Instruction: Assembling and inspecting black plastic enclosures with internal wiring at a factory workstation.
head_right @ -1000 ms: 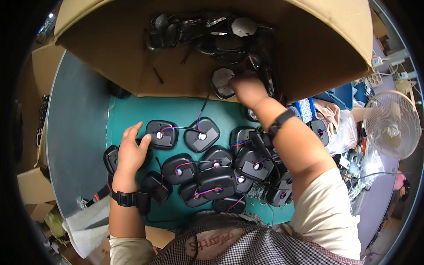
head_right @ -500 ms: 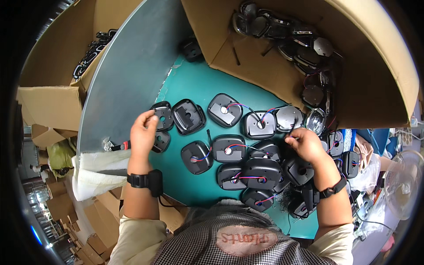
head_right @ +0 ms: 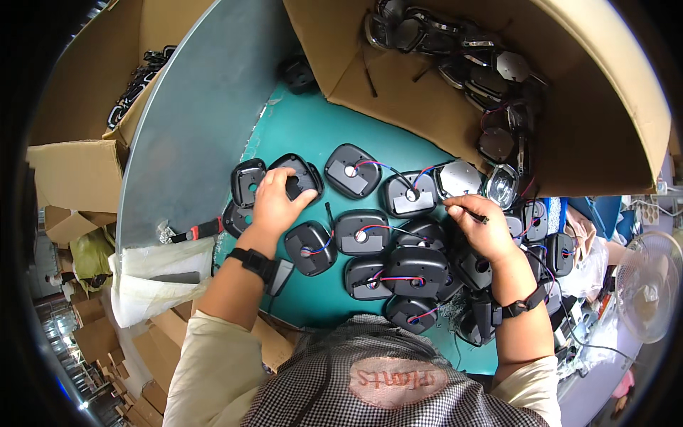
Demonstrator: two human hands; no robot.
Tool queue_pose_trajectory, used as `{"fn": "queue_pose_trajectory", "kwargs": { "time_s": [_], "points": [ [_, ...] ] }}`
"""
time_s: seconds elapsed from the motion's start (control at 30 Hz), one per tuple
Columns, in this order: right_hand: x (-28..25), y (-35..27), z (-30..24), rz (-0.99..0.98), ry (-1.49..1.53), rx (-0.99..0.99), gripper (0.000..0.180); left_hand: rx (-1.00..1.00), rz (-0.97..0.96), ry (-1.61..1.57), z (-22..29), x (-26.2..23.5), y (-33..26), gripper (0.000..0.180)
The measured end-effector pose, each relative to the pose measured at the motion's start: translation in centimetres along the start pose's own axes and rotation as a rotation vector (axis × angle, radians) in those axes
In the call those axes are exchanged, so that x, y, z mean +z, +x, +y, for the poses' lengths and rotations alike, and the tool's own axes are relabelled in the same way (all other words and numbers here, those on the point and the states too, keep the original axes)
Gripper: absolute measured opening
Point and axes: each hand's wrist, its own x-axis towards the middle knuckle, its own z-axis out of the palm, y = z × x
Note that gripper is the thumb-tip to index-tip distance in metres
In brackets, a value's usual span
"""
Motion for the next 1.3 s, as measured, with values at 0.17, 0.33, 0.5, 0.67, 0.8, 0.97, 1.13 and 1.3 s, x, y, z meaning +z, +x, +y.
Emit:
{"fn": "queue_pose_trajectory", "kwargs": {
  "time_s": [0.17, 0.33, 0.5, 0.67, 0.8, 0.97, 1.13, 1.3],
  "points": [
    [0.8, -0.4, 0.3, 0.017, 0.041, 0.051, 0.019, -0.263, 0.023, 0.223, 1.6, 5.0, 0.9, 0.050],
    [0.6, -1.1, 1.0, 0.037, 0.164, 0.094, 0.020, -0.248, 0.263, 0.029, 0.1, 5.0, 0.8, 0.035],
    [0.4, -1.6, 3.9, 0.059, 0.151, 0.047, 0.024, -0.545, -0.084, -1.021, 0.1, -0.1, -0.9, 0.013],
    [1.5, -1.5, 4.6, 0.192, 0.280, -0.077, 0.035, -0.386, 0.118, -1.090, 3.1, -3.3, -1.8, 0.016],
    [0.7, -0.5, 5.1, 0.272, 0.158, -0.013, 0.040, -0.289, 0.037, -1.283, 10.1, -4.4, -0.5, 0.033],
    [-0.1, -0.1, 5.0, 0.160, 0.468, 0.293, 0.027, -0.152, -0.464, -1.491, 18.5, -2.2, 1.7, 0.029],
    [-0.7, 0.1, 5.6, 0.106, 0.870, 0.225, 0.021, -0.174, -0.713, -1.648, 23.4, 2.6, 3.5, 0.042],
    [-1.2, -0.3, 6.3, 0.201, 0.996, 0.168, 0.020, -0.421, -0.957, -1.558, 24.1, 7.9, 4.6, 0.050]
  ]
}}
